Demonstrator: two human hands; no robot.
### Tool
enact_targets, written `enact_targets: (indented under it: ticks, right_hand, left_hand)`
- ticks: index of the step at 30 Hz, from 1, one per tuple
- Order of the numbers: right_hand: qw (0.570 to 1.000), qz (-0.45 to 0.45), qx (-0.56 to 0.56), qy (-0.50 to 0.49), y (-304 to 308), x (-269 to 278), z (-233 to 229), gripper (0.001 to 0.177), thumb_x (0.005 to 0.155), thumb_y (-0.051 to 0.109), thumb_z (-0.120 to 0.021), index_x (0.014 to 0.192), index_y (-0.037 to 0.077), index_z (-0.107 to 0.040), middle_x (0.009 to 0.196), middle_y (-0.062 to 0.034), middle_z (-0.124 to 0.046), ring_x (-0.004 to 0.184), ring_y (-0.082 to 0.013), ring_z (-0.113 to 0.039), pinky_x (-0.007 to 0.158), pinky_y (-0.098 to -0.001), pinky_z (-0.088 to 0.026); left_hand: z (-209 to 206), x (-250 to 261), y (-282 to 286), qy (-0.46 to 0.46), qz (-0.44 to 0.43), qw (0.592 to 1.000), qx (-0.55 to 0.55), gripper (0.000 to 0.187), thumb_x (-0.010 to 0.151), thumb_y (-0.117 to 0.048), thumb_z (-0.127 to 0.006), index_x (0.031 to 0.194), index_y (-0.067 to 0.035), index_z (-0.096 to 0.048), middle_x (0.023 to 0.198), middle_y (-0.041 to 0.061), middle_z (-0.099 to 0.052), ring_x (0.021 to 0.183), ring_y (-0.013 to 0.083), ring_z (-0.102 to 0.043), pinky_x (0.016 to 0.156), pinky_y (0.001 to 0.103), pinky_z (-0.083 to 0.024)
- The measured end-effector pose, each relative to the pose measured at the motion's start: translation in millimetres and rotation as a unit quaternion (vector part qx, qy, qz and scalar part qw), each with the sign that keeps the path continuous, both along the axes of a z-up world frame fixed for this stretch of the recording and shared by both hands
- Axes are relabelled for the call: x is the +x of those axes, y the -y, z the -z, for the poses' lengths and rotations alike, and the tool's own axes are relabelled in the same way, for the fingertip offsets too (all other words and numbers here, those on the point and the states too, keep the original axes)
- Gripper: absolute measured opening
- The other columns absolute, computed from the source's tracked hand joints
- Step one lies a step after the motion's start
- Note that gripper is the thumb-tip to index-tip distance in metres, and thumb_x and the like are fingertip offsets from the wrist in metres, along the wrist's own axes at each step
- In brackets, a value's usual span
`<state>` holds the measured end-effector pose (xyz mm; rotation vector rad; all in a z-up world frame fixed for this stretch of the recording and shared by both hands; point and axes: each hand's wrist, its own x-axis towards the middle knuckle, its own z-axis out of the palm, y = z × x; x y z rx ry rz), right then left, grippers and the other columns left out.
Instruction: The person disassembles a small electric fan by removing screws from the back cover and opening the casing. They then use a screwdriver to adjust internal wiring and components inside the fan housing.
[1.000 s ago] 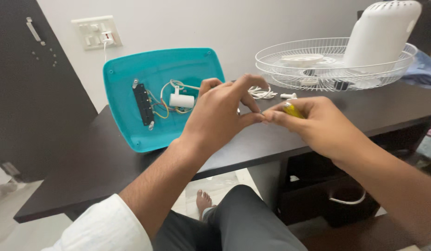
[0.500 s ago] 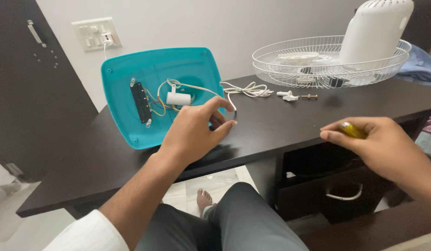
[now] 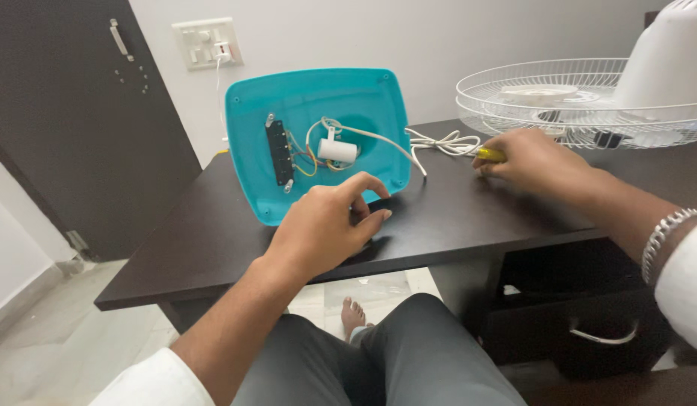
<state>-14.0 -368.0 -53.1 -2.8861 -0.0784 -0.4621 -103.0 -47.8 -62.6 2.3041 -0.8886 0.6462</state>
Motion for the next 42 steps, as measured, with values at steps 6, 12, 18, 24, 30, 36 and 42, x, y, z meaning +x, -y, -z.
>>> enact_targets:
  ticks: [6,12,18,24,30,36,42]
  right_hand:
    - [0.999,0.006,-0.037,-0.017,0.0,22.9,-2.1,0.033,0.089,0.03,-0.076,0.121,0.022,-0.078,0.118,-0.0047,-0.078,0.107,-0.022,-0.074,0.098,-0.0438,-0.057]
    - [0.999,0.006,-0.03,-0.034,1.7,24.1,-2.2,0.034,0.087,0.033,-0.078,0.12,0.023,-0.078,0.118,-0.0042,-0.077,0.112,-0.0225,-0.071,0.1,-0.0456,-0.054]
    - [0.999,0.013,-0.03,-0.018,0.9,10.7,-7.3,0.037,0.088,0.034,-0.077,0.124,0.022,-0.076,0.114,-0.0071,-0.08,0.105,-0.0229,-0.074,0.096,-0.0458,-0.057]
    - [0.992,0.038,0.119,-0.005,-6.4,-12.9,-18.4,0.034,0.104,0.031,-0.055,0.131,0.015,-0.069,0.109,-0.0123,-0.077,0.09,-0.028,-0.076,0.079,-0.0448,-0.061]
    - [0.966,-0.112,0.178,0.152,-24.4,-37.0,-32.4,0.039,0.109,0.025,-0.037,0.125,0.004,-0.066,0.104,-0.0154,-0.074,0.089,-0.0183,-0.071,0.076,-0.0363,-0.056]
    - [0.919,-0.155,0.307,0.193,-75.3,-59.0,-39.8,0.053,0.114,0.036,-0.034,0.105,0.0,-0.071,0.078,-0.0165,-0.066,0.064,-0.0275,-0.06,0.056,-0.0397,-0.046]
    - [0.892,-0.292,0.154,0.308,-143.0,-67.0,-32.3,0.029,0.102,0.032,-0.067,0.107,0.004,-0.073,0.087,-0.0101,-0.077,0.073,-0.0165,-0.075,0.062,-0.03,-0.057]
  left_hand:
    - [-0.1,-1.4,2.3,-0.059,-0.007,0.998,0.007,0.027,0.087,-0.027,-0.074,0.111,-0.015,-0.069,0.073,0.007,-0.075,0.065,0.0247,-0.072,0.062,0.038,-0.054]
    - [-1.0,-1.0,0.5,-0.075,-0.003,0.997,-0.003,0.027,0.087,-0.026,-0.074,0.111,-0.014,-0.069,0.073,0.006,-0.075,0.065,0.0228,-0.073,0.062,0.037,-0.055]
    - [0.6,0.3,-0.5,-0.062,-0.002,0.998,-0.014,0.028,0.087,-0.026,-0.074,0.112,-0.014,-0.07,0.072,0.006,-0.075,0.064,0.0227,-0.072,0.062,0.037,-0.054]
    - [-1.3,6.0,-5.9,-0.004,-0.004,0.994,-0.106,0.025,0.088,-0.024,-0.074,0.11,-0.012,-0.069,0.075,0.004,-0.075,0.059,0.0175,-0.072,0.058,0.036,-0.056]
    - [-1.9,15.6,-32.9,0.236,-0.036,0.961,-0.141,0.024,0.095,-0.018,-0.077,0.116,-0.012,-0.066,0.103,0.008,-0.071,0.085,0.021,-0.066,0.073,0.035,-0.053]
    - [-6.1,25.3,-76.2,0.346,-0.261,0.898,-0.074,0.038,0.088,-0.024,-0.084,0.12,-0.015,-0.065,0.134,0.018,-0.047,0.11,0.0397,-0.057,0.091,0.052,-0.048]
    - [-5.0,43.1,-98.3,0.186,-0.129,0.965,-0.134,0.046,0.1,-0.023,-0.07,0.143,-0.019,-0.056,0.152,0.025,-0.042,0.139,0.0477,-0.05,0.105,0.049,-0.051]
